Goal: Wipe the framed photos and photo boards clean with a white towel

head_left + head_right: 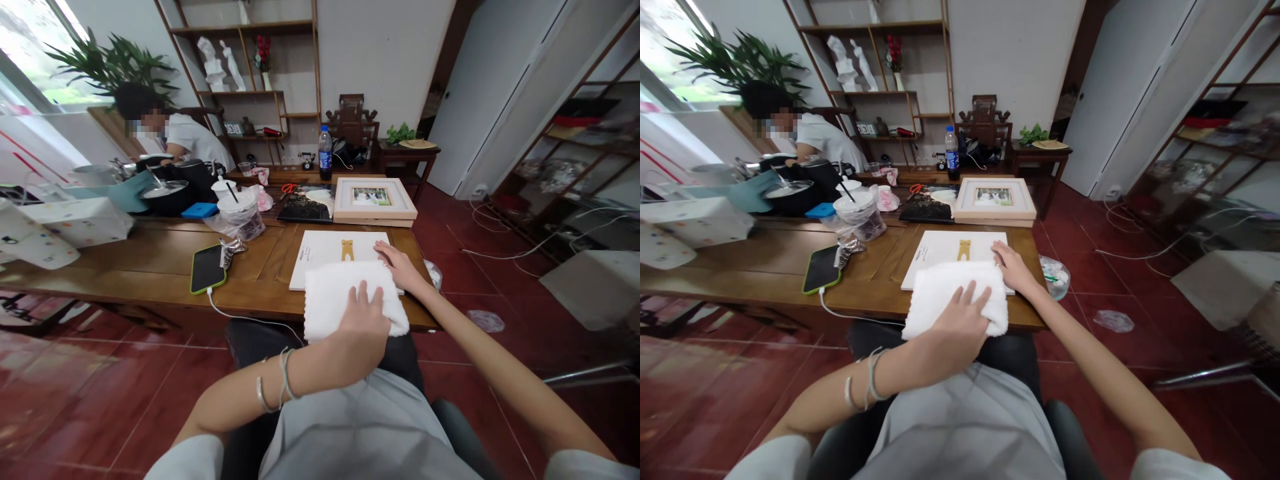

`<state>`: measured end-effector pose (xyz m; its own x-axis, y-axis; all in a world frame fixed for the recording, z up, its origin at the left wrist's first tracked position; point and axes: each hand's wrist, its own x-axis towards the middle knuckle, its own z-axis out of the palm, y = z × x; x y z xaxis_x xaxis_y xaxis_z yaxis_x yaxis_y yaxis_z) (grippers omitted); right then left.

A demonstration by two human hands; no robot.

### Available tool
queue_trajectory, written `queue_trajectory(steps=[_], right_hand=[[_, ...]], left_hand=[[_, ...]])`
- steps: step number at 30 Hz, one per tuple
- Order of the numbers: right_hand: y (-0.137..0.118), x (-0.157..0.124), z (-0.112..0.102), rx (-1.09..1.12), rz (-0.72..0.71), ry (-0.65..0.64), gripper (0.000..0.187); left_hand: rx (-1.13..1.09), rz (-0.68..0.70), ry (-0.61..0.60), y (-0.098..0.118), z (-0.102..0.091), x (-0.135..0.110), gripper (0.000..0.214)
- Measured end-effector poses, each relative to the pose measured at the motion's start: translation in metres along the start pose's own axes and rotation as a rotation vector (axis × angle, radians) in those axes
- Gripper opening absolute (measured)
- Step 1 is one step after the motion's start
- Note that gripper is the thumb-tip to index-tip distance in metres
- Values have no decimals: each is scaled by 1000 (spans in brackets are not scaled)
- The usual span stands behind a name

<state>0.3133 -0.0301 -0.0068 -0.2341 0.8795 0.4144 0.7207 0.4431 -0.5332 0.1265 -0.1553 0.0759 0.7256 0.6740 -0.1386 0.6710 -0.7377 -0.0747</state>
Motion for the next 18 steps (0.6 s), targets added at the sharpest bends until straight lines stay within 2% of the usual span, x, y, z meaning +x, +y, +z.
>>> queue_trajectory(steps=[3,7,10,15,18], right_hand=[[2,0,0,21,-6,4,36],[2,0,0,38,-3,4,37],[0,0,0,30,10,11,41],[-2,0,2,-30,14,10,39],[-2,0,2,-23,9,13,38]], left_hand=[[-17,54,7,0,-1,-9,32],[-73,71,81,-16,-4,0,35],[-82,16,160,-41,3,20,35],[-88,-51,254,-95,24,59,38],[-96,-81,293,-114,30,70,39]])
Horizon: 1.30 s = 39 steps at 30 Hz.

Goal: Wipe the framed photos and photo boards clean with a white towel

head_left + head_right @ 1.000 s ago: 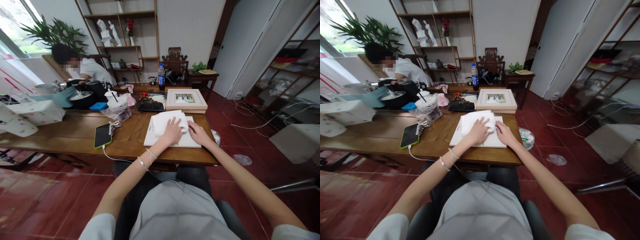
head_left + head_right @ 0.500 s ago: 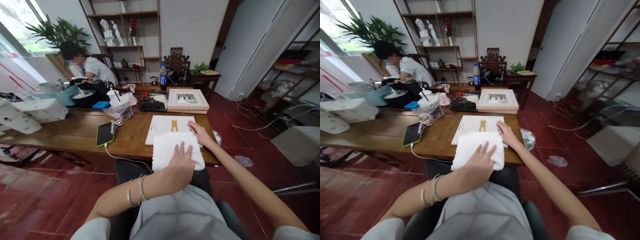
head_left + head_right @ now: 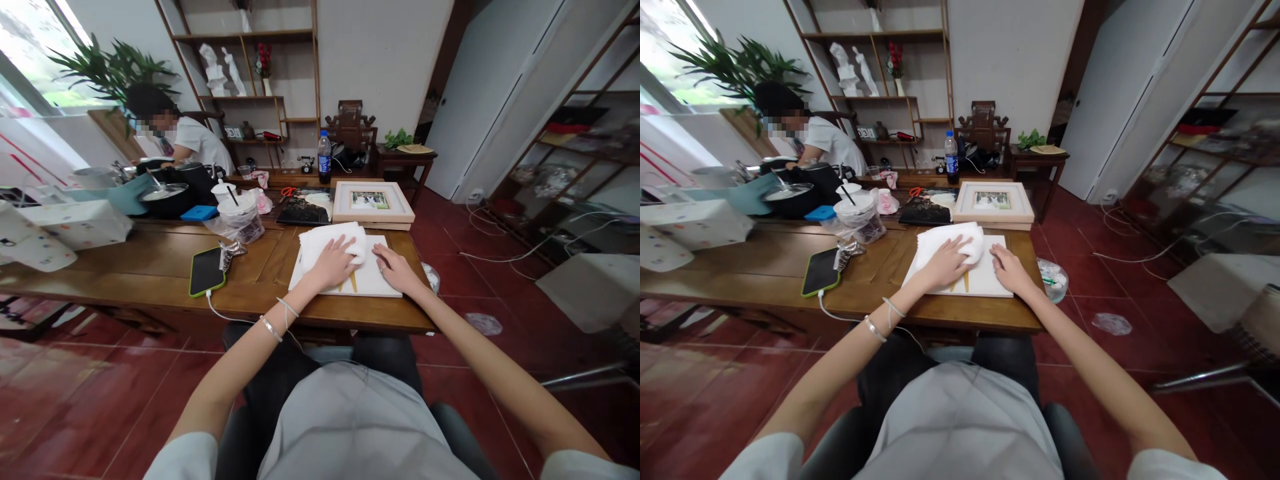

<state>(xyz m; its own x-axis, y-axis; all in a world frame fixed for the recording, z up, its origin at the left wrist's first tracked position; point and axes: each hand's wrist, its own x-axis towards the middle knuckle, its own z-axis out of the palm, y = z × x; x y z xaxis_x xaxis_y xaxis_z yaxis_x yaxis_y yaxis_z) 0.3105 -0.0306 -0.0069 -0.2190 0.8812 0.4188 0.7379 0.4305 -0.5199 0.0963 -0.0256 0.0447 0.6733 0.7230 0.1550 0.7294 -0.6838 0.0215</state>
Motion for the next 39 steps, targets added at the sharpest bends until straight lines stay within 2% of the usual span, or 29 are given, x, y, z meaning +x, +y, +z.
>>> queue_trajectory(steps=[2,4,9,12,14,16,19,22,27,31,35,39], right_hand=[[0,0,0,13,4,3,38],[-1,-1,0,17,13,3,38],[-2,-1,-1,-5,22,-3,38],[0,-1,-1,8,10,-8,38],[2,-1,-2,30,-3,-8,37],[3,-1,-2,45,-6,-4,35],[2,-1,-2,46,-1,5,37],[0,0,-1,20,-4,6,39],[-1,0,-1,-6,-5,5,38],[-2,-1,-1,-9,4,1,37],[-3,-1,-1,1,13,-1,37],[-2,-1,-1,28,13,0,38]], left_hand=[[4,-13,0,0,0,0,37],[17,-15,-6,9,-3,-6,35],[102,-4,-40,58,-16,-41,33],[110,88,-134,87,-23,-69,30],[89,154,-167,98,-27,-82,28],[68,173,-172,101,-31,-87,28],[59,133,-148,90,-34,-79,31],[70,63,-87,69,-29,-58,33],[52,-10,-34,22,-6,-16,33],[78,-87,48,-7,11,7,39],[77,-98,70,-16,15,13,42],[91,-128,35,1,8,3,37]])
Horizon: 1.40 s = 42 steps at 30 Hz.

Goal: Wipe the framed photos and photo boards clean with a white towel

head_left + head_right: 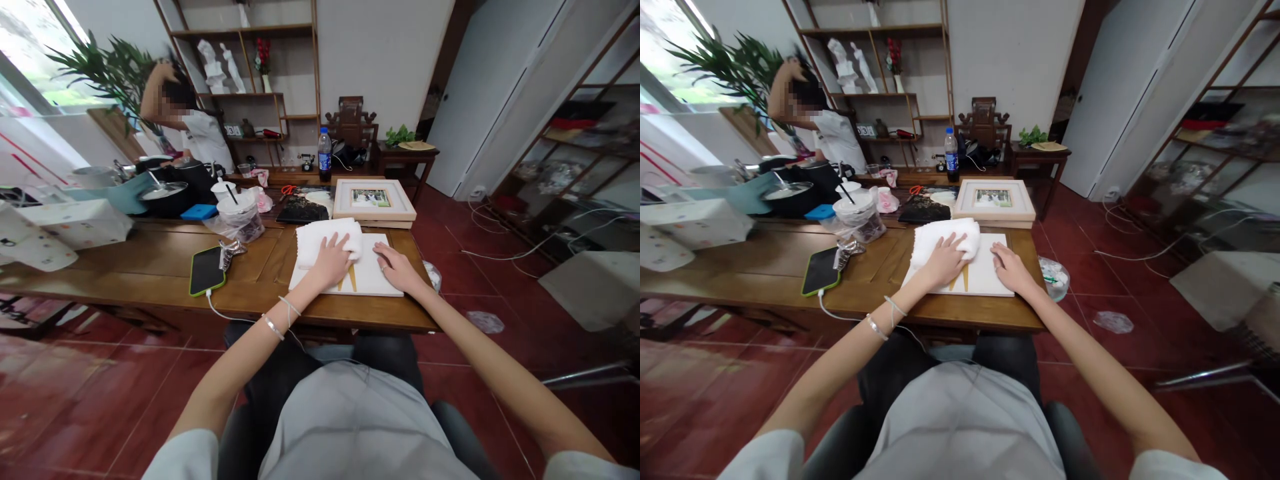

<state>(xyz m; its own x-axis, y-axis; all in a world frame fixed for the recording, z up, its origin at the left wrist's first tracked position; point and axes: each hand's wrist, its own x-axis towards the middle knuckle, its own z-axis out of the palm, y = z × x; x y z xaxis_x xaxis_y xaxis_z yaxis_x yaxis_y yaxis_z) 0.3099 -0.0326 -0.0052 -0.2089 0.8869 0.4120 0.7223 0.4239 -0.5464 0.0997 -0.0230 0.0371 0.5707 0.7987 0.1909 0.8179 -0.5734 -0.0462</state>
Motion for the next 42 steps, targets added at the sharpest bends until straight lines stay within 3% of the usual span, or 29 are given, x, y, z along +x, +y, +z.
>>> queue_trajectory(steps=[8,12,15,18,28,32,37,42], right_hand=[[0,-1,0,-36,-7,11,38],[1,0,1,-50,-18,-2,38],[2,0,0,-30,-24,0,39],[2,0,0,-18,-23,-11,40],[0,0,0,-18,0,-11,38],[2,0,0,-21,-2,-3,37],[1,0,0,-43,-12,-10,37],[0,0,0,-46,-11,-5,38]], left_hand=[[78,33,-122,67,-30,-64,31],[33,132,-253,82,-43,-82,31],[15,168,-250,79,-48,-83,32],[13,186,-172,69,-45,-76,33],[-76,88,-30,15,-5,-4,39],[-85,49,-1,3,2,10,42],[-46,-13,4,8,0,5,37],[20,0,-55,32,-14,-22,34]])
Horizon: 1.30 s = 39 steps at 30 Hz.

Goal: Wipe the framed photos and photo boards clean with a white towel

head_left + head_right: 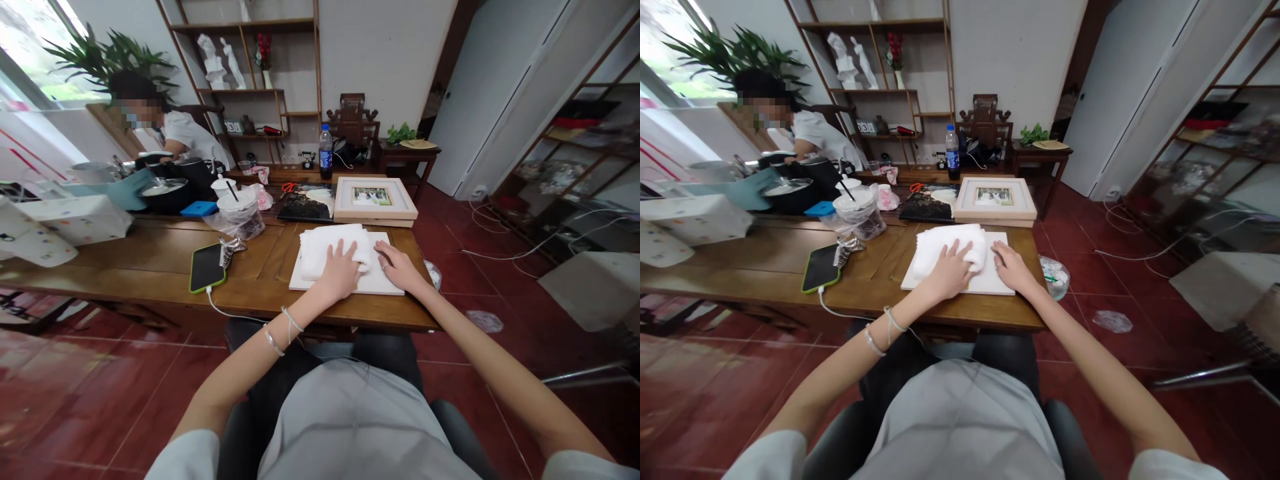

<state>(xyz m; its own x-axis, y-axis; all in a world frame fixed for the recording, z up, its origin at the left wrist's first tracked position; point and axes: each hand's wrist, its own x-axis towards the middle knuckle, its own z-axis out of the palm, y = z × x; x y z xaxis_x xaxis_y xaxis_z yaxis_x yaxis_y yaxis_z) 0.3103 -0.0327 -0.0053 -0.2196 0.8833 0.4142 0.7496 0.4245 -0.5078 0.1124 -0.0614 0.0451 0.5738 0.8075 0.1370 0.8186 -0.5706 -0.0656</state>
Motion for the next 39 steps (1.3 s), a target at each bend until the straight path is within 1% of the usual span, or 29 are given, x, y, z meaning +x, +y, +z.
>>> queue_trajectory(steps=[5,8,10,12,15,18,21,24,27,30,35,39], right_hand=[[1,0,2,2,10,16,38],[2,0,2,-1,-4,21,39],[2,0,2,-2,-9,20,39],[3,0,2,-3,-4,17,39],[3,0,2,-6,9,10,39],[3,0,2,2,4,10,38],[3,0,2,13,-1,10,38],[3,0,1,18,12,6,37],[1,0,1,16,18,-5,37],[-1,0,0,16,18,-3,37],[0,0,0,6,17,-3,37],[2,0,1,-1,3,4,38]], left_hand=[[37,54,-72,29,-19,-36,33],[16,99,-87,34,-26,-45,31],[-10,119,-86,28,-26,-42,33],[-35,123,-78,17,-22,-33,36],[-63,94,-46,-1,-10,-13,36],[-68,58,17,-16,4,4,36],[-67,29,62,-27,14,16,37],[-67,1,71,-35,18,22,37],[-62,-22,74,-36,19,23,37],[-53,-41,70,-32,18,18,36],[-29,-53,68,-18,12,1,32],[-24,-33,64,-7,7,-14,32]])
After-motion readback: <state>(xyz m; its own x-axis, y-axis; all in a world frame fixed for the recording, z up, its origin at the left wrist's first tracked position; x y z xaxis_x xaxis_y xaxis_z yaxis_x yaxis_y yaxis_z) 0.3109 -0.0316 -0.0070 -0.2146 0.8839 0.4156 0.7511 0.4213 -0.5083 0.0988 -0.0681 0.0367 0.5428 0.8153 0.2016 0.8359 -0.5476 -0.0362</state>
